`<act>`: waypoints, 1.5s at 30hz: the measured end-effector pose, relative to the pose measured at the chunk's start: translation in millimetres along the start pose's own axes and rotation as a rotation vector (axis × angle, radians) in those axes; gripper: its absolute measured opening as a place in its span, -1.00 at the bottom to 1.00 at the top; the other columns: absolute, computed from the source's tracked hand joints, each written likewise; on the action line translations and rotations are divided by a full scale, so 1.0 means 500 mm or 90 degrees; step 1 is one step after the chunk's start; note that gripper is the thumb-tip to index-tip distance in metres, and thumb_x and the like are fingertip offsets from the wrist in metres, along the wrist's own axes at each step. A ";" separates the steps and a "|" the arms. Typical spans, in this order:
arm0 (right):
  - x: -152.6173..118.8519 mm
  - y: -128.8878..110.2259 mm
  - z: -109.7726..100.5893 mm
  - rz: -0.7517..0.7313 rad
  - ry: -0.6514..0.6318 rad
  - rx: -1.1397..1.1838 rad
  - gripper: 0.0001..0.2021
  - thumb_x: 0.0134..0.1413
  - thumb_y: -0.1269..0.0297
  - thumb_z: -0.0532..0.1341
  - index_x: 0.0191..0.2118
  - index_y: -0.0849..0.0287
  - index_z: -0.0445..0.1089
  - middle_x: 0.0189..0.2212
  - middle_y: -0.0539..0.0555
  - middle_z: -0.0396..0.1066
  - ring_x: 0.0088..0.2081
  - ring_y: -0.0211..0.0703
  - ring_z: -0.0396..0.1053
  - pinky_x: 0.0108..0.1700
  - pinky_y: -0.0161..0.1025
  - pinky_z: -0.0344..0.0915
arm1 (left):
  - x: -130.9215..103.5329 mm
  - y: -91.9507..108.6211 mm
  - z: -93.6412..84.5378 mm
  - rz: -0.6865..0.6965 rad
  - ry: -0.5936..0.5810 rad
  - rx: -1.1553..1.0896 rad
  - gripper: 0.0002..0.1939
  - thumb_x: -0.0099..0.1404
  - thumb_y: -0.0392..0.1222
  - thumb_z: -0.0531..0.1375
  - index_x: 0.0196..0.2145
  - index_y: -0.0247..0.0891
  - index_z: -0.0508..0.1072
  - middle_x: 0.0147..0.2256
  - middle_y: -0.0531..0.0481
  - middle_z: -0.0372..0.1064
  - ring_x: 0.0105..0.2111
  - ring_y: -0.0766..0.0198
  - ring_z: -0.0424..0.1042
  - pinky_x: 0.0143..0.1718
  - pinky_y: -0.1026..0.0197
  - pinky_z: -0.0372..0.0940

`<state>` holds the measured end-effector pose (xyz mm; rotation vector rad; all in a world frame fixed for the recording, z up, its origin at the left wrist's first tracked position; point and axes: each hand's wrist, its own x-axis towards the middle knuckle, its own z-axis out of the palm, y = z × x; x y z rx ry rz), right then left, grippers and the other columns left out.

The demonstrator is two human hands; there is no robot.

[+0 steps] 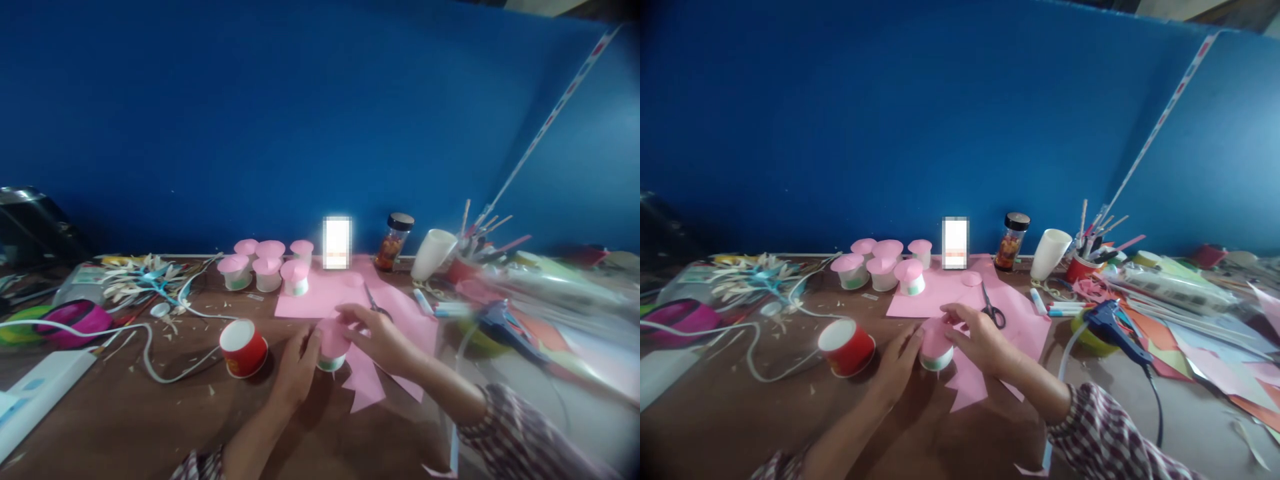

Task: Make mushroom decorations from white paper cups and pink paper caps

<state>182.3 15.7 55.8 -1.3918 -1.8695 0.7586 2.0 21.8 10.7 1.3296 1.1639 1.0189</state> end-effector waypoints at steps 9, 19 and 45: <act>0.002 -0.004 -0.001 0.004 0.003 -0.006 -0.65 0.06 0.43 0.23 0.02 0.16 0.36 -0.18 0.11 0.51 -0.17 -0.12 0.46 -0.13 -0.10 0.43 | -0.002 0.001 0.002 0.007 0.008 -0.006 -0.59 0.30 0.07 0.06 -0.14 -0.31 0.47 -0.13 -0.11 0.49 -0.21 0.15 0.43 -0.21 0.19 0.29; 0.004 0.000 0.001 -0.013 0.011 -0.017 -0.65 0.09 0.44 0.21 0.03 0.18 0.35 -0.18 0.12 0.50 -0.16 -0.12 0.45 -0.14 -0.13 0.42 | -0.001 0.000 0.002 0.002 0.007 -0.005 -0.56 0.29 0.07 0.06 -0.09 -0.32 0.45 -0.12 -0.13 0.48 -0.15 0.11 0.41 -0.19 0.17 0.29; 0.001 -0.006 -0.003 0.024 -0.013 0.027 -0.62 0.04 0.39 0.25 0.03 0.16 0.35 -0.18 0.12 0.50 -0.19 -0.12 0.47 -0.15 -0.10 0.46 | -0.005 0.003 0.004 0.007 -0.005 -0.007 -0.59 0.30 0.07 0.06 -0.11 -0.30 0.45 -0.14 -0.10 0.49 -0.17 0.15 0.42 -0.16 0.18 0.27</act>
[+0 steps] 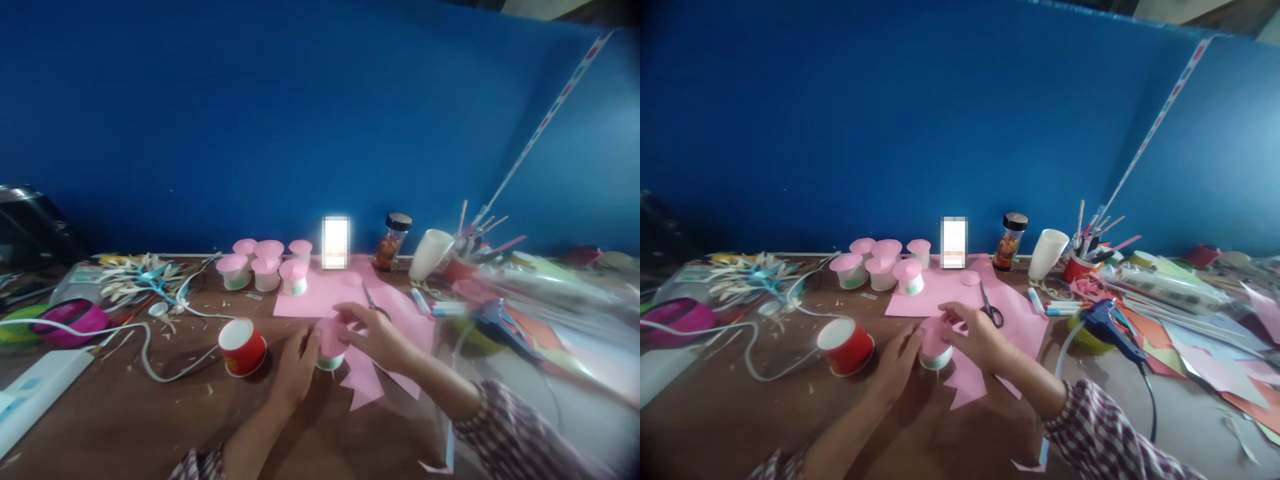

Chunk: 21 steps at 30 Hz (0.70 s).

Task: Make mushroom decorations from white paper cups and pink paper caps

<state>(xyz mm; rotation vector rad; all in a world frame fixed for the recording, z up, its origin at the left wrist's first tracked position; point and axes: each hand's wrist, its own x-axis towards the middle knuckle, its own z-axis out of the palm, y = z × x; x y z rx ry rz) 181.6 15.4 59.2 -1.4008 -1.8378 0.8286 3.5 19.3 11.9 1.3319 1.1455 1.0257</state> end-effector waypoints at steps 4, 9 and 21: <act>0.002 0.008 0.002 0.002 0.002 0.024 -0.64 0.07 0.40 0.23 0.03 0.17 0.34 -0.19 0.12 0.50 -0.22 -0.15 0.48 -0.17 -0.12 0.46 | 0.002 -0.001 0.000 0.022 -0.004 0.000 -0.59 0.30 0.07 0.05 -0.17 -0.30 0.47 -0.17 -0.10 0.50 -0.17 0.12 0.43 -0.14 0.16 0.28; 0.004 0.019 0.005 -0.001 0.003 0.044 -0.66 0.09 0.35 0.24 0.02 0.18 0.34 -0.16 0.14 0.48 -0.20 -0.13 0.47 -0.18 -0.11 0.48 | 0.004 -0.006 -0.001 0.026 0.014 0.008 -0.59 0.28 0.05 0.08 -0.10 -0.30 0.47 -0.07 -0.15 0.48 -0.10 0.08 0.43 -0.08 0.13 0.28; -0.027 0.019 -0.004 0.034 -0.104 -0.040 0.04 -0.28 0.32 0.46 0.32 0.04 -0.12 0.07 0.22 0.28 -0.04 0.02 0.36 -0.03 0.00 0.35 | 0.001 0.006 -0.003 0.049 -0.026 -0.009 -0.61 0.30 0.03 0.07 -0.08 -0.28 0.46 -0.12 -0.12 0.49 -0.14 0.13 0.44 -0.12 0.18 0.28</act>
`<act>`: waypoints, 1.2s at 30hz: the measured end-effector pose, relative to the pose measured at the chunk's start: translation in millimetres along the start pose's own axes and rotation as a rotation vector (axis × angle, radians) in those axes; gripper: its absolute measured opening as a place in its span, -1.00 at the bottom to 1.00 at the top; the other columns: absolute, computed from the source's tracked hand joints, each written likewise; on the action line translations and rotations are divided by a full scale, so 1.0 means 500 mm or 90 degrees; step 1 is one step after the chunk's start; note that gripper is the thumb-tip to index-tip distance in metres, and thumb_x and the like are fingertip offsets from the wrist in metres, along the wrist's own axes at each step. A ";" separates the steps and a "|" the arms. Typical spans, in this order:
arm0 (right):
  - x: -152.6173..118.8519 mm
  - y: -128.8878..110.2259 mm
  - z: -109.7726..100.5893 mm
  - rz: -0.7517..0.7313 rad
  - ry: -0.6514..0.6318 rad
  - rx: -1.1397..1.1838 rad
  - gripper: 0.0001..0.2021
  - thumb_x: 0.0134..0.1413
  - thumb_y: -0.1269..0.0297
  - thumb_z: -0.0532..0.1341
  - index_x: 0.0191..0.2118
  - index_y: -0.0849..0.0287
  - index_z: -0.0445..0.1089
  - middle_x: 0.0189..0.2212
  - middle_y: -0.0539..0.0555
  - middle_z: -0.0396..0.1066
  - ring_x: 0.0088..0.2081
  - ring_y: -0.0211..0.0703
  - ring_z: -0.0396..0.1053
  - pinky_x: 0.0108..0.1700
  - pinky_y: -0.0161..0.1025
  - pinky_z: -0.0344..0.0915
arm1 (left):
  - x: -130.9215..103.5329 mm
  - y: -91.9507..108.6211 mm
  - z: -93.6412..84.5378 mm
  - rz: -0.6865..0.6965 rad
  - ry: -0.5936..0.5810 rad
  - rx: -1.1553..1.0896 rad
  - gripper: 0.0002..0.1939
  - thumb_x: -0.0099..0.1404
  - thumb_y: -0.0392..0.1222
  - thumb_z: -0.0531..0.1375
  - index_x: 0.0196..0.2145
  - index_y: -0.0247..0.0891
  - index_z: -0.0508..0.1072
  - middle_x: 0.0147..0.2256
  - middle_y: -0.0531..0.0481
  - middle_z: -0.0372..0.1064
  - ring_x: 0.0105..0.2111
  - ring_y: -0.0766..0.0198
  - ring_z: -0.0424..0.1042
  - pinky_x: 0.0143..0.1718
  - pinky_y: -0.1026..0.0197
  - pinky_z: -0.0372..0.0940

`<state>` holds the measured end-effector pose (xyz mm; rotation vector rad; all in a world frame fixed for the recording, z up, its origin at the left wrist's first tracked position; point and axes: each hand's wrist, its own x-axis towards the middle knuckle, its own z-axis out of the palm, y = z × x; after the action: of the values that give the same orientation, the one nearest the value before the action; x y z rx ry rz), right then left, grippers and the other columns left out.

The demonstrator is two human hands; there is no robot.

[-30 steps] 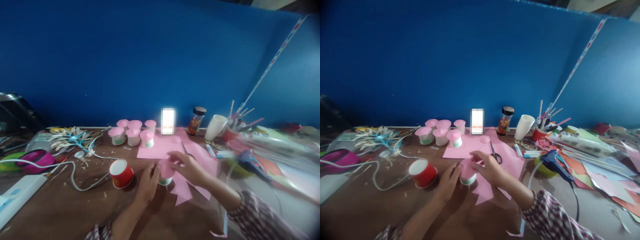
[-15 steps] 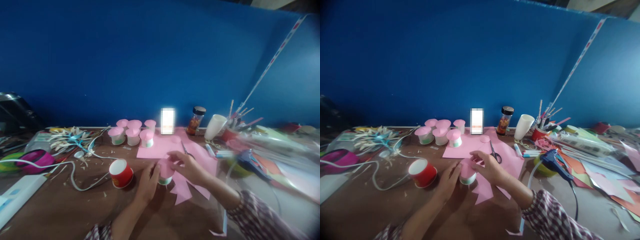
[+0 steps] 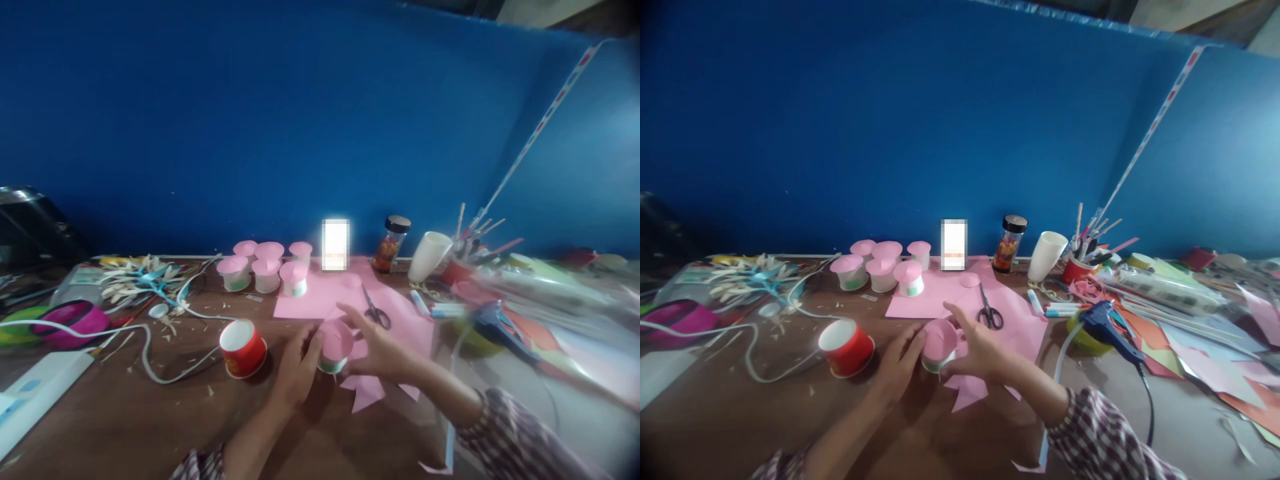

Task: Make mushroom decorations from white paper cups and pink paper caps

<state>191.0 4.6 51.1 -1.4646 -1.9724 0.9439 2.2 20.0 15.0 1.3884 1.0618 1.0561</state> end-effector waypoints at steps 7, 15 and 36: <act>0.003 0.000 0.043 -0.022 0.070 -0.042 -0.08 -0.21 0.55 0.25 0.32 0.12 -0.11 -0.13 0.15 0.38 -0.20 -0.03 0.39 -0.13 -0.05 0.38 | -0.001 0.001 -0.002 0.032 -0.028 -0.014 -0.63 0.33 -0.01 0.05 -0.07 -0.28 0.45 -0.14 -0.07 0.49 -0.18 0.18 0.41 -0.15 0.22 0.26; 0.001 0.002 0.040 -0.024 0.057 -0.018 -0.12 -0.14 0.44 0.29 0.32 0.05 -0.09 -0.12 0.13 0.38 -0.18 -0.02 0.38 -0.13 -0.06 0.37 | -0.004 -0.006 -0.001 0.033 -0.015 -0.014 -0.63 0.34 0.02 0.04 -0.10 -0.28 0.44 -0.18 -0.05 0.47 -0.20 0.19 0.37 -0.18 0.23 0.24; 0.026 -0.025 -0.017 -0.048 0.126 -0.071 -0.17 -0.11 0.30 0.35 0.29 0.05 -0.03 -0.20 0.12 0.41 -0.22 -0.02 0.40 -0.23 -0.09 0.42 | 0.003 -0.048 0.003 -0.035 0.105 -0.080 -0.46 0.34 0.18 -0.05 -0.09 -0.33 0.45 -0.05 -0.22 0.45 0.02 0.04 0.37 0.12 -0.01 0.17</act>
<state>186.0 16.7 66.3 -1.4708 -1.9451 0.6396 2.5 22.8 -9.2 1.1816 1.1250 1.1922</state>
